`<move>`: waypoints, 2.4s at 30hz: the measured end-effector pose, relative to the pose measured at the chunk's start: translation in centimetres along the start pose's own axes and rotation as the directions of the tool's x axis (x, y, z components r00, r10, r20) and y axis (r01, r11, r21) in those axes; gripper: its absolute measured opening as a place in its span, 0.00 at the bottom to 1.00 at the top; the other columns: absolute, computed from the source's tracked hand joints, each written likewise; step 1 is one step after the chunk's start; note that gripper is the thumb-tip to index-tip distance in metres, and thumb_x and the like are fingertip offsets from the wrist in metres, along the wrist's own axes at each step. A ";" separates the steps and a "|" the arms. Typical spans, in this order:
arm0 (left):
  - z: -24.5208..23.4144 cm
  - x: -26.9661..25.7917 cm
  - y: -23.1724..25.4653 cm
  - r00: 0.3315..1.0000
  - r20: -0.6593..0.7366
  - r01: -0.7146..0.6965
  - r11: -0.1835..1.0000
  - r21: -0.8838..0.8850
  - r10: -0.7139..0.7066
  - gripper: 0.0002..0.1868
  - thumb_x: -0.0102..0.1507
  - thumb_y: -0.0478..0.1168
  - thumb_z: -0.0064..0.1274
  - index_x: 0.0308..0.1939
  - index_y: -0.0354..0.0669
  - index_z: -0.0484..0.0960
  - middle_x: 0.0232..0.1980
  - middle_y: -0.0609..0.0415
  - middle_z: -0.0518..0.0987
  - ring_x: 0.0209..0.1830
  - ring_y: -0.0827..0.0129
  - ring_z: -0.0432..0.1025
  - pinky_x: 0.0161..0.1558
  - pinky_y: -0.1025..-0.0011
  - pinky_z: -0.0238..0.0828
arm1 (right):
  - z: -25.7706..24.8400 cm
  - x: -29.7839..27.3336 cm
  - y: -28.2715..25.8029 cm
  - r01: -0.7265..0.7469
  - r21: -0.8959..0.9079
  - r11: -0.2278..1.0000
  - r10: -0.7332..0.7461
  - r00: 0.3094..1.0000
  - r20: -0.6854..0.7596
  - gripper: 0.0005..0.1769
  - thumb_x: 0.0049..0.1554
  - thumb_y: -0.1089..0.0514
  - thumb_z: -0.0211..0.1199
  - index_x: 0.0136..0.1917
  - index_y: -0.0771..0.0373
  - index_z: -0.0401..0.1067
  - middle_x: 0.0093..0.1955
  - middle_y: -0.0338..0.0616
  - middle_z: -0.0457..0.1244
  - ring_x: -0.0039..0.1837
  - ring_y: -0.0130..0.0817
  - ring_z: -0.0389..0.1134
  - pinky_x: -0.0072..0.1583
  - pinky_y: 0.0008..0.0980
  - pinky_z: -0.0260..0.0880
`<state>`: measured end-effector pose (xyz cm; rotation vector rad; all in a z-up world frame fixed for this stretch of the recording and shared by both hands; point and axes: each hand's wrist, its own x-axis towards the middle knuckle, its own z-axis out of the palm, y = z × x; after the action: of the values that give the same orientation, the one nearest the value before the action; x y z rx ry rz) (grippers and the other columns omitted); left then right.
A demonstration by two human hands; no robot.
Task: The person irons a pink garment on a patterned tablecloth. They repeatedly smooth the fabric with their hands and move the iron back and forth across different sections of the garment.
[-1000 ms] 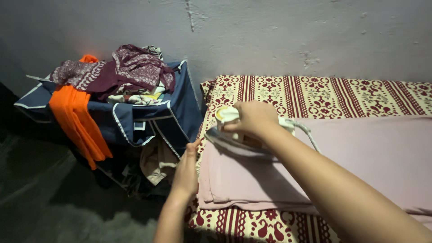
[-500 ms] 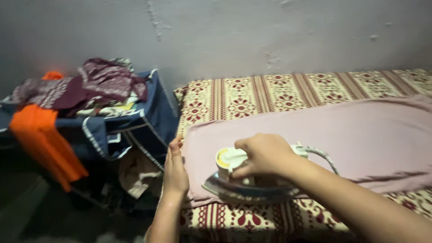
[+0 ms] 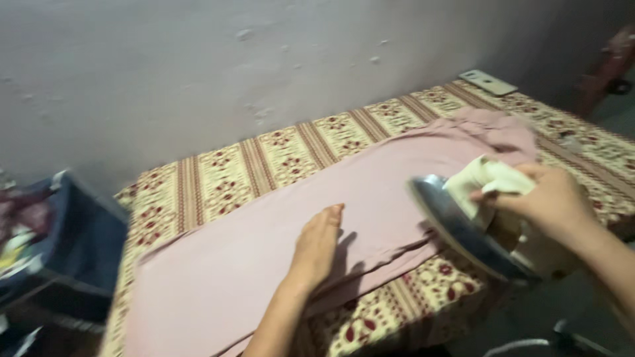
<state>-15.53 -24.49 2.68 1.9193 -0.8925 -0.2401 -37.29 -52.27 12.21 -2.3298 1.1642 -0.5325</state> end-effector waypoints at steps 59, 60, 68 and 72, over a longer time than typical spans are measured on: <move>-20.2 -8.9 -16.7 0.704 -0.679 0.625 0.636 0.452 -0.208 0.52 0.51 0.64 0.64 0.72 0.46 0.63 0.68 0.45 0.70 0.69 0.48 0.62 0.66 0.50 0.57 | 29.7 -22.4 -23.7 0.965 0.211 0.155 -0.979 0.121 0.165 0.27 0.52 0.45 0.65 0.60 0.61 0.71 0.51 0.45 0.63 0.52 0.43 0.64 0.47 0.42 0.66; -20.4 -8.5 -16.4 0.713 -0.664 0.623 0.638 0.452 -0.227 0.51 0.52 0.64 0.64 0.73 0.48 0.63 0.67 0.46 0.71 0.67 0.47 0.64 0.66 0.52 0.59 | 30.1 -22.6 -23.9 0.975 0.162 0.151 -0.978 0.124 0.166 0.24 0.53 0.48 0.65 0.60 0.61 0.72 0.48 0.43 0.63 0.49 0.41 0.65 0.44 0.40 0.66; -24.6 -6.3 -16.3 0.683 -0.504 0.659 0.743 0.112 -0.529 0.30 0.57 0.58 0.62 0.59 0.48 0.82 0.55 0.43 0.83 0.56 0.52 0.78 0.56 0.58 0.72 | 30.7 -23.1 -25.9 0.846 0.354 0.399 -0.916 0.356 0.183 0.10 0.57 0.50 0.64 0.45 0.57 0.76 0.40 0.42 0.63 0.44 0.46 0.68 0.43 0.44 0.68; -26.6 -6.8 -19.0 0.673 -0.565 0.586 0.810 0.012 -0.478 0.25 0.56 0.54 0.61 0.54 0.52 0.84 0.48 0.43 0.84 0.49 0.51 0.79 0.50 0.57 0.73 | 31.0 -24.3 -27.9 0.746 0.482 0.459 -0.888 0.409 0.212 0.10 0.58 0.50 0.63 0.44 0.57 0.76 0.41 0.45 0.64 0.45 0.48 0.68 0.46 0.46 0.68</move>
<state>2.38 3.41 -0.92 2.2331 0.0575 0.0608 -16.82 -10.32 -0.03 -2.4004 -0.4062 -0.4076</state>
